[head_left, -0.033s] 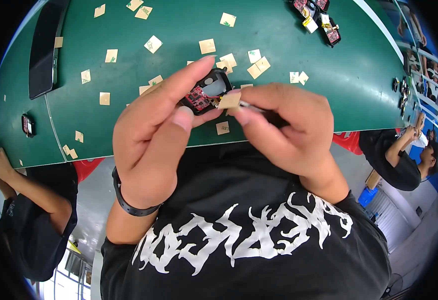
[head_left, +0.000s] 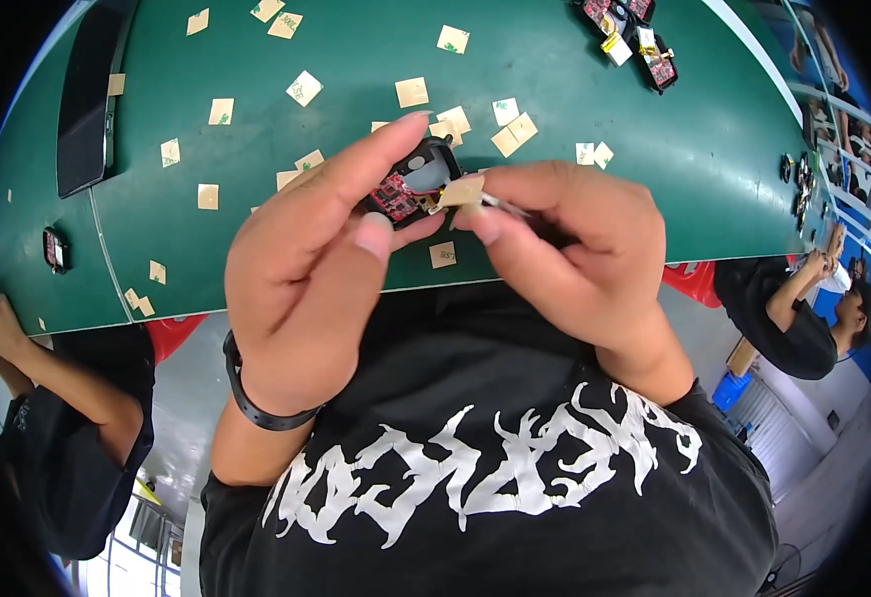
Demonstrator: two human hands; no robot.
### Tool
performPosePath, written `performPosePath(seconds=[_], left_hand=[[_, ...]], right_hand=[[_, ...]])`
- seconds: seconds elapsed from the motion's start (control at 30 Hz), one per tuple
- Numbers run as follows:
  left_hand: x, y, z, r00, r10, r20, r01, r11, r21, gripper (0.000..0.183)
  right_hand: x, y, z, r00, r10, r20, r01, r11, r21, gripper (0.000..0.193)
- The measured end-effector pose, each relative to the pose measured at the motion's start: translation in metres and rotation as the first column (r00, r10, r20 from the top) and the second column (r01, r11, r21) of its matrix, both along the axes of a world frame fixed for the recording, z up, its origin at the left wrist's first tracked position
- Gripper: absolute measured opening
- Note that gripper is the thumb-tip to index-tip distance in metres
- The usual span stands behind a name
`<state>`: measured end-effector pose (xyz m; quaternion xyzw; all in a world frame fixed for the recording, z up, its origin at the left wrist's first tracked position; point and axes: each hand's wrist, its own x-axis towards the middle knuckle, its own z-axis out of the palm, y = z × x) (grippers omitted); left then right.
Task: The recorder is assembling internal components of a smartwatch, primarily installing batteries and securing them with adhesive tape.
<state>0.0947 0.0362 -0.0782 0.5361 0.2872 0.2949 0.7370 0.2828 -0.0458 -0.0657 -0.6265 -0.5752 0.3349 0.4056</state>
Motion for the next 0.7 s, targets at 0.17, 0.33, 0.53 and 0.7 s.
performPosePath(seconds=[0.17, 0.33, 0.53, 0.7], left_hand=[[0.003, -0.004, -0.006, 0.995, 0.026, -0.099, -0.019, 0.997, 0.075, 0.041], [0.006, -0.007, -0.007, 0.995, 0.077, -0.069, -0.074, 0.996, 0.045, 0.039], [0.01, -0.008, -0.005, 0.99, 0.119, -0.072, -0.118, 0.993, 0.027, 0.036], [0.012, -0.009, -0.008, 0.986, 0.166, -0.021, -0.165, 0.985, 0.042, 0.034]], right_hand=[[-0.004, 0.0, 0.005, 0.887, -0.194, -0.418, 0.093, 0.964, -0.25, 0.015], [-0.008, 0.003, 0.003, 0.833, -0.219, -0.509, 0.111, 0.966, -0.234, 0.011], [-0.008, 0.005, 0.005, 0.832, -0.204, -0.515, 0.08, 0.964, -0.254, 0.009], [-0.016, 0.007, -0.007, 0.854, -0.175, -0.491, 0.145, 0.985, -0.098, 0.009]])
